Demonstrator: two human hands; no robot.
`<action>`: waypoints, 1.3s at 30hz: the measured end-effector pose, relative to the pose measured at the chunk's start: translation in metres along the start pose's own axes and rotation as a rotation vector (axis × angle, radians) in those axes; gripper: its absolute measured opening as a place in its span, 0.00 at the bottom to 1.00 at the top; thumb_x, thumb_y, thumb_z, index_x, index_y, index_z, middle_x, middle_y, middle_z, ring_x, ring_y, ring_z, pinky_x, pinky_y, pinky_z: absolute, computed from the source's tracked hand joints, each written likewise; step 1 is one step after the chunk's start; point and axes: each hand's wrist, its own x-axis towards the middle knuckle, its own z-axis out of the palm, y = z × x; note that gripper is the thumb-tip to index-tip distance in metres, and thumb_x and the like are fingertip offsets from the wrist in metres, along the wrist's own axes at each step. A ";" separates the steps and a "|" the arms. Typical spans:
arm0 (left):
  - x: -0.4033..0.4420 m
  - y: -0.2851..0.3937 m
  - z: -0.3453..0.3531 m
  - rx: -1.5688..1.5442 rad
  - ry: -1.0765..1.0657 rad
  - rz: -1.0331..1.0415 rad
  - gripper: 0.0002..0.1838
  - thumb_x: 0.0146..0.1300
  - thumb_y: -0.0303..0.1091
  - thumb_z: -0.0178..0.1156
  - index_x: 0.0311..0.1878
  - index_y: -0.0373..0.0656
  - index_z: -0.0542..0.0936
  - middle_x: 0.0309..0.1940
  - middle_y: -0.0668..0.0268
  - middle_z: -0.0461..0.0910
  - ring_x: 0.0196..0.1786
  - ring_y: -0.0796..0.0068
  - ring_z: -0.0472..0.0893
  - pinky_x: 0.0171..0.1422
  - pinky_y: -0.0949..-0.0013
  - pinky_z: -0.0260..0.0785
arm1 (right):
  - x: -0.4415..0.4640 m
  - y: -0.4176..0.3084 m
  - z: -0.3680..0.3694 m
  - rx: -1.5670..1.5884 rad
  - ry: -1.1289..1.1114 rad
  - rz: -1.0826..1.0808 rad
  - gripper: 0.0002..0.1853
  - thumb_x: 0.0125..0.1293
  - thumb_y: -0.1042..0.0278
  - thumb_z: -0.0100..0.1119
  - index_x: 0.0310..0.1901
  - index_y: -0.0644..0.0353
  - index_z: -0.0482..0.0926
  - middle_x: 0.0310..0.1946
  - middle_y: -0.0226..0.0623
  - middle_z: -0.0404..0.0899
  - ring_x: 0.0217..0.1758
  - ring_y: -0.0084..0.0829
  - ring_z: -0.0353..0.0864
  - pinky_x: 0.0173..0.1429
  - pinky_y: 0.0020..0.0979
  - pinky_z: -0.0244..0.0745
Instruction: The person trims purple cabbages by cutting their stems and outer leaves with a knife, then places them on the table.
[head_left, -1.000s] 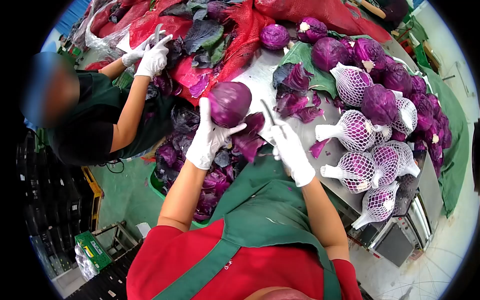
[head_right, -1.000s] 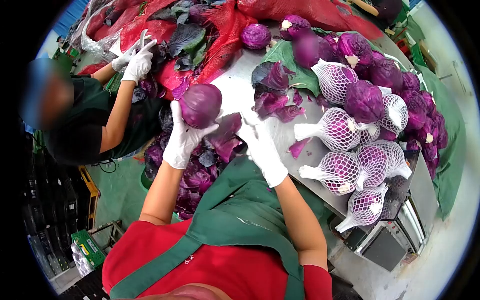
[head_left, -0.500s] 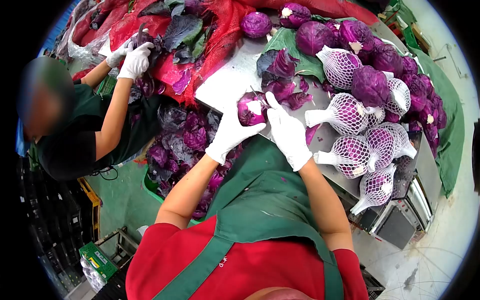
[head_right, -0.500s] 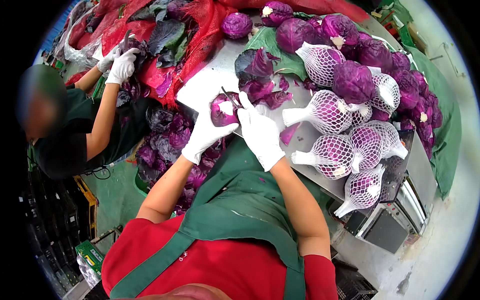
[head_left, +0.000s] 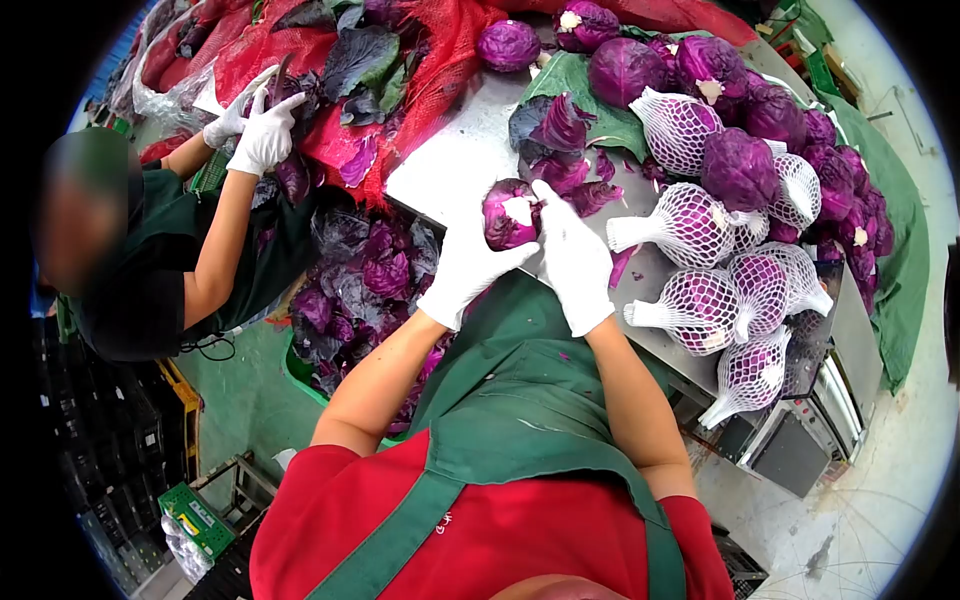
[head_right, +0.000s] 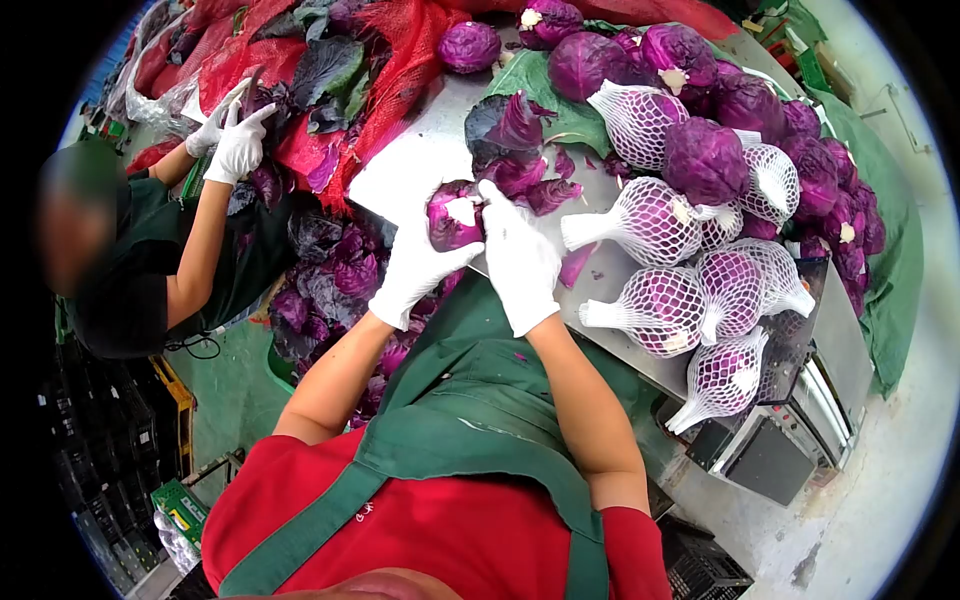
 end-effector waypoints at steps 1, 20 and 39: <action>0.001 -0.007 -0.002 0.010 -0.017 0.003 0.53 0.46 0.36 0.79 0.73 0.35 0.59 0.63 0.53 0.72 0.65 0.64 0.73 0.70 0.64 0.67 | 0.005 0.009 -0.002 0.196 -0.033 0.098 0.21 0.78 0.53 0.45 0.67 0.46 0.75 0.24 0.35 0.79 0.23 0.31 0.77 0.30 0.33 0.71; -0.022 0.013 0.004 0.383 0.063 0.116 0.50 0.44 0.38 0.79 0.73 0.48 0.65 0.65 0.46 0.65 0.68 0.43 0.67 0.71 0.50 0.63 | 0.005 -0.033 -0.023 0.065 -0.218 0.279 0.16 0.63 0.55 0.64 0.43 0.59 0.77 0.40 0.44 0.81 0.42 0.42 0.84 0.48 0.42 0.77; -0.038 0.000 0.020 0.475 0.208 0.235 0.50 0.43 0.38 0.81 0.71 0.50 0.66 0.65 0.46 0.61 0.66 0.42 0.67 0.70 0.49 0.63 | -0.031 -0.051 -0.038 0.326 -0.257 0.080 0.15 0.67 0.56 0.61 0.36 0.61 0.77 0.33 0.40 0.81 0.39 0.39 0.82 0.47 0.39 0.76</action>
